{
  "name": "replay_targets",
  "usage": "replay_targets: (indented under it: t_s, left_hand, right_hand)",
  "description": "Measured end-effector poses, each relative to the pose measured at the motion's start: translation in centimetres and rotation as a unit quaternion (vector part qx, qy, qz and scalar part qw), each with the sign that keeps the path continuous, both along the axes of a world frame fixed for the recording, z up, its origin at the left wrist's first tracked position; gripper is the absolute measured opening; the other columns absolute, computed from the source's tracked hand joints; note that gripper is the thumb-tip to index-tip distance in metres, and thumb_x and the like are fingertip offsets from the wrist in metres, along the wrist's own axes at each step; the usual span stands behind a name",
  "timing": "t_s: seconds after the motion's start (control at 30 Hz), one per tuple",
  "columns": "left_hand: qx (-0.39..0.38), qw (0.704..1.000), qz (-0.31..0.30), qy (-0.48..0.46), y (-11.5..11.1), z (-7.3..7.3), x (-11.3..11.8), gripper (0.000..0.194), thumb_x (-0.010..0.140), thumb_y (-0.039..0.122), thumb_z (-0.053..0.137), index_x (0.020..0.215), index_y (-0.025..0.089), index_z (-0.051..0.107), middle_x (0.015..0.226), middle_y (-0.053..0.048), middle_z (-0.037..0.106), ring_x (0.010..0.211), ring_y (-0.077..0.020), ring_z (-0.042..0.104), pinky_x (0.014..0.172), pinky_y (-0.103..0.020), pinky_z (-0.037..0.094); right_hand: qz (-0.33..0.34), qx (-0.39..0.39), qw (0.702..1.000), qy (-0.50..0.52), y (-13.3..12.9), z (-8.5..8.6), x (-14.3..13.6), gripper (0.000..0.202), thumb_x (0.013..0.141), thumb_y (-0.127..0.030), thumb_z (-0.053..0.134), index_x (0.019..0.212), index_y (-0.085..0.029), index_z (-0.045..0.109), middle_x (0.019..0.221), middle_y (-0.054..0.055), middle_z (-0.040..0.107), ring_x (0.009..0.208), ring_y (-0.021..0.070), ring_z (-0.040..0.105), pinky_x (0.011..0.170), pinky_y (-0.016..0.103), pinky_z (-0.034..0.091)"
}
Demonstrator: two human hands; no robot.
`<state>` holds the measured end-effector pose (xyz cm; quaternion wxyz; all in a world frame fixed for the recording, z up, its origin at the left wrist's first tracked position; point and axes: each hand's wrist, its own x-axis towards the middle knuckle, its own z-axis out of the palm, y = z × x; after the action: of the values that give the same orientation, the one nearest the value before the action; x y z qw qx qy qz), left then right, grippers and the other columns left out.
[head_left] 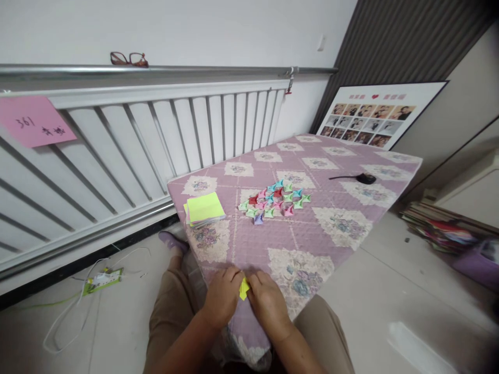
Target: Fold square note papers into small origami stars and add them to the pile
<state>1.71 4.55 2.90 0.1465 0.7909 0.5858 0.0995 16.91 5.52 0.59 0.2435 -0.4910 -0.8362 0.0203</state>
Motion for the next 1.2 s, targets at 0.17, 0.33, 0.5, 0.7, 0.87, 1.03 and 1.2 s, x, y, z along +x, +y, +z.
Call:
replay_targets:
  t_s: [0.17,0.33,0.5,0.7,0.87,1.03,1.2]
  left_hand:
    - [0.006,1.000,-0.005,0.016,-0.2,-0.5,-0.1,0.037,0.090,0.010,0.036,0.118,0.019,0.058,0.118,-0.008,0.058,0.111,-0.0226,0.048,0.099,-0.037,0.039]
    - [-0.004,0.999,-0.036,0.040,-0.2,-0.4,-0.7,0.035,0.092,0.013,0.038,0.120,0.017,0.057,0.118,-0.008,0.057,0.109,-0.0230,0.049,0.099,-0.037,0.039]
    - [0.002,0.996,-0.087,0.037,-0.2,0.0,-1.5,0.036,0.091,0.015,0.042,0.125,0.018,0.053,0.121,-0.008,0.055,0.107,-0.0228,0.048,0.097,-0.036,0.039]
    - [0.028,0.992,-0.118,0.017,-1.3,-1.0,-2.0,0.031,0.094,0.018,0.040,0.121,0.021,0.057,0.119,-0.006,0.056,0.108,-0.0215,0.048,0.098,-0.035,0.038]
    - [0.036,0.993,-0.106,0.025,-3.3,-2.1,-1.8,0.034,0.096,0.022,0.040,0.127,0.023,0.052,0.123,-0.006,0.058,0.114,-0.0233,0.047,0.101,-0.037,0.036]
    - [0.021,0.998,-0.064,0.007,-5.2,-2.5,-1.3,0.056,0.088,0.041,0.056,0.139,0.023,0.040,0.142,-0.009,0.044,0.131,-0.0279,0.034,0.111,-0.046,0.021]
    - [-0.006,0.999,-0.042,-0.006,-5.8,-2.3,-1.0,0.063,0.085,0.046,0.058,0.141,0.025,0.038,0.146,-0.008,0.039,0.134,-0.0295,0.031,0.112,-0.051,0.016]
  right_hand:
    - [0.050,0.015,0.999,-0.015,0.1,-0.4,0.5,0.013,0.085,-0.013,0.052,0.090,-0.020,0.061,0.081,0.003,0.059,0.076,0.0197,0.054,0.070,0.031,0.044]
    - [0.086,0.017,0.996,-0.030,0.1,-0.2,0.9,0.014,0.087,-0.016,0.054,0.095,-0.020,0.064,0.083,0.004,0.061,0.078,0.0195,0.055,0.071,0.032,0.046]
    - [0.102,0.005,0.994,-0.024,0.1,0.5,1.2,0.019,0.090,-0.016,0.047,0.092,-0.020,0.066,0.084,0.004,0.061,0.078,0.0190,0.054,0.070,0.031,0.046]
    - [0.119,-0.024,0.992,-0.026,0.0,1.2,1.4,0.022,0.090,-0.016,0.047,0.100,-0.023,0.065,0.089,0.004,0.062,0.082,0.0191,0.055,0.073,0.031,0.045]
    - [0.124,-0.027,0.990,-0.055,-0.6,1.3,1.8,0.026,0.088,-0.016,0.050,0.110,-0.024,0.063,0.094,0.005,0.063,0.086,0.0212,0.055,0.074,0.033,0.043]
    - [0.116,-0.078,0.990,-0.019,-0.2,1.6,1.9,0.024,0.085,-0.016,0.055,0.106,-0.026,0.063,0.099,0.005,0.063,0.091,0.0211,0.055,0.078,0.033,0.041]
    - [0.028,-0.155,0.987,0.033,2.1,2.1,0.4,0.003,0.083,-0.022,0.060,0.081,-0.023,0.062,0.083,0.001,0.062,0.083,0.0182,0.056,0.075,0.031,0.036]
